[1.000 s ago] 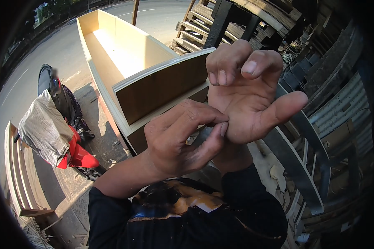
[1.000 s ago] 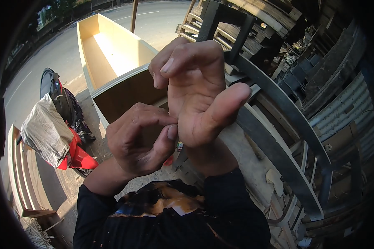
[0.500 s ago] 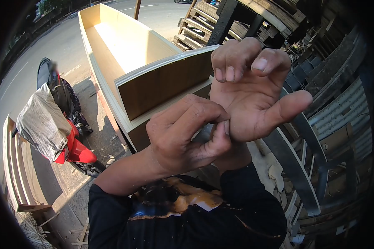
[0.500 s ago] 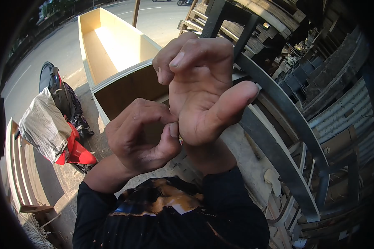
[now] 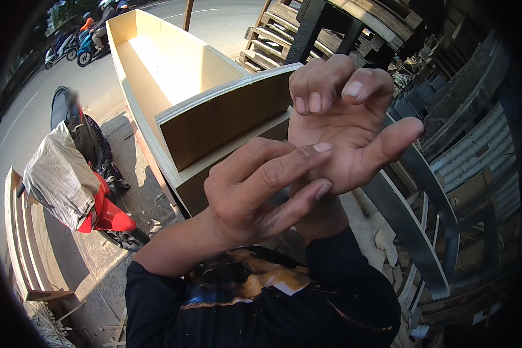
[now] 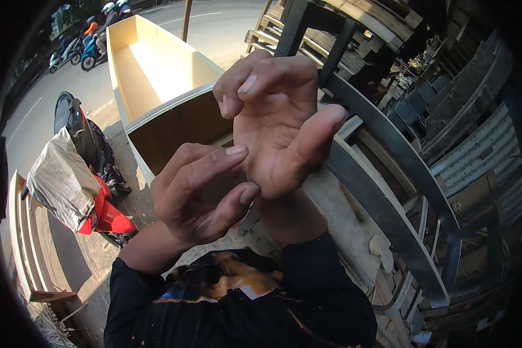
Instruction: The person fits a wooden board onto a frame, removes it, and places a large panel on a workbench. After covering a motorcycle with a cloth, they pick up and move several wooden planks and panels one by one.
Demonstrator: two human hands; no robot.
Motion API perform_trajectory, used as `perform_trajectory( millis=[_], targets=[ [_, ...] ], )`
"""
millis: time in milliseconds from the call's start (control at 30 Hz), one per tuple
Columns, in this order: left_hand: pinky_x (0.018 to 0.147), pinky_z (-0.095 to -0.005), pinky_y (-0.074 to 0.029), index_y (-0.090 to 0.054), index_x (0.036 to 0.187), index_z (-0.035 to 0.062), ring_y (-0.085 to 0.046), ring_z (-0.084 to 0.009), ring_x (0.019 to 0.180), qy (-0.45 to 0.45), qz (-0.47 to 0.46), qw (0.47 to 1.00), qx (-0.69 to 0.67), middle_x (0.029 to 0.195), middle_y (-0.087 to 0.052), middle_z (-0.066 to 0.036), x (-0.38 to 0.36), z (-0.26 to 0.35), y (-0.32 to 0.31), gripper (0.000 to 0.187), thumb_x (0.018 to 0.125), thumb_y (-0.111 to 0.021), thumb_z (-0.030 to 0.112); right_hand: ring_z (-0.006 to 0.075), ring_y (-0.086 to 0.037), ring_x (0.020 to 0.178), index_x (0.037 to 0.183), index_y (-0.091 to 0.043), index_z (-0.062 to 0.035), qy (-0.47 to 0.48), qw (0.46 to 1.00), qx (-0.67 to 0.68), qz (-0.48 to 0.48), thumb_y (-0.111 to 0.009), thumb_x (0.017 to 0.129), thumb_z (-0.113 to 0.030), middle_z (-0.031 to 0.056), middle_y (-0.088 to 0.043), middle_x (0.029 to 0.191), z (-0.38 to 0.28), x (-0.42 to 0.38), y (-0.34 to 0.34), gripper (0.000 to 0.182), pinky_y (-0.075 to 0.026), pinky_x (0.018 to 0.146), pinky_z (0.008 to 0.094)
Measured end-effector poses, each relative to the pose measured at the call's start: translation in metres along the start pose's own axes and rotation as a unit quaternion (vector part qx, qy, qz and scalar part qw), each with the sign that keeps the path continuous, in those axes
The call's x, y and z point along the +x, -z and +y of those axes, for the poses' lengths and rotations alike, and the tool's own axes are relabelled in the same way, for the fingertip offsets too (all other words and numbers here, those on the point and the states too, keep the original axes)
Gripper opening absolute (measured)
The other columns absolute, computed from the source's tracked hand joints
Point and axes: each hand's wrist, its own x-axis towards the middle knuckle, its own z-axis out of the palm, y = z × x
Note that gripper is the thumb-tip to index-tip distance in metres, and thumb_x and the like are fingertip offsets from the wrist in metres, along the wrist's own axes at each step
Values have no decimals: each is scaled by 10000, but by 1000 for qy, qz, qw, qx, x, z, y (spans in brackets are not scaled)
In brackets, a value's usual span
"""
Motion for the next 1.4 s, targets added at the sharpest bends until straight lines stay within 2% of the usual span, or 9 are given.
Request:
perform_trajectory(
  millis=[433,533,600,667,733,833,900,1000,1400],
  targets=[
    [640,-339,-550,-589,823,-45,-621,-202,634,-18,23,998,-50,677,-609,-116,-7,-5,0,146,774,-691,48,154,-451,642,945,-436,-15,28,999,-34,15,-149,951,-547,106,-482,746,4,-2,1,604,-383,630,282],
    [644,-331,-539,-554,910,-18,-603,-192,639,-5,-20,996,-83,711,-598,-106,-19,-4,16,140,804,-636,20,148,-446,617,954,-437,-13,24,999,-24,5,-282,976,-439,99,-489,727,-2,-2,11,454,-382,622,278],
    [583,-306,-509,-544,975,9,-599,-195,630,-21,44,994,-94,739,-608,-84,-31,-5,37,232,771,-655,25,143,-446,601,974,-448,-12,3,992,-113,63,-433,939,-232,89,-501,722,-13,-3,31,224,-387,626,270],
    [686,-341,-492,-453,1072,22,-562,-184,745,-41,120,991,-50,851,-568,-97,-48,-19,69,331,808,-629,120,138,-464,640,995,-462,-16,-3,976,-155,150,-499,857,-71,76,-512,731,-16,-10,60,153,-393,645,267],
    [827,-350,-434,-421,1190,33,-509,-190,862,41,214,975,42,909,-509,-102,-61,-37,91,408,848,-576,193,136,-485,765,1026,-492,-44,-72,944,-240,214,-544,867,-128,58,-537,855,-11,-22,94,187,-396,708,285],
    [919,-338,-384,-365,1276,5,-512,-203,967,178,168,969,31,1088,-515,-128,-68,-62,101,691,760,-717,299,118,-511,892,1139,-449,-32,-201,899,-313,232,-608,872,-310,78,-565,1002,15,-46,137,417,-393,770,254],
    [902,-334,-409,-421,1241,-23,-543,-188,986,237,74,968,25,1077,-567,-124,-64,-63,95,595,792,-705,246,138,-515,964,1231,-409,-22,-284,889,-296,202,-585,875,-422,88,-561,1071,34,-66,152,564,-377,841,270],
    [807,-278,-459,-515,1157,-38,-588,-133,895,342,2,939,37,969,-641,-105,-65,-67,84,346,882,-611,149,133,-521,1029,1198,-466,-21,-341,907,-170,179,-509,919,-416,72,-564,1121,56,-88,155,485,-374,903,284],
    [888,-282,-389,-505,1194,-1,-528,-135,991,330,52,943,1,1103,-585,-75,-63,-73,80,363,896,-600,184,70,-497,900,1087,-556,-33,-354,903,-176,168,-561,901,-389,10,-586,934,76,-85,158,402,-384,836,244]
  ],
)
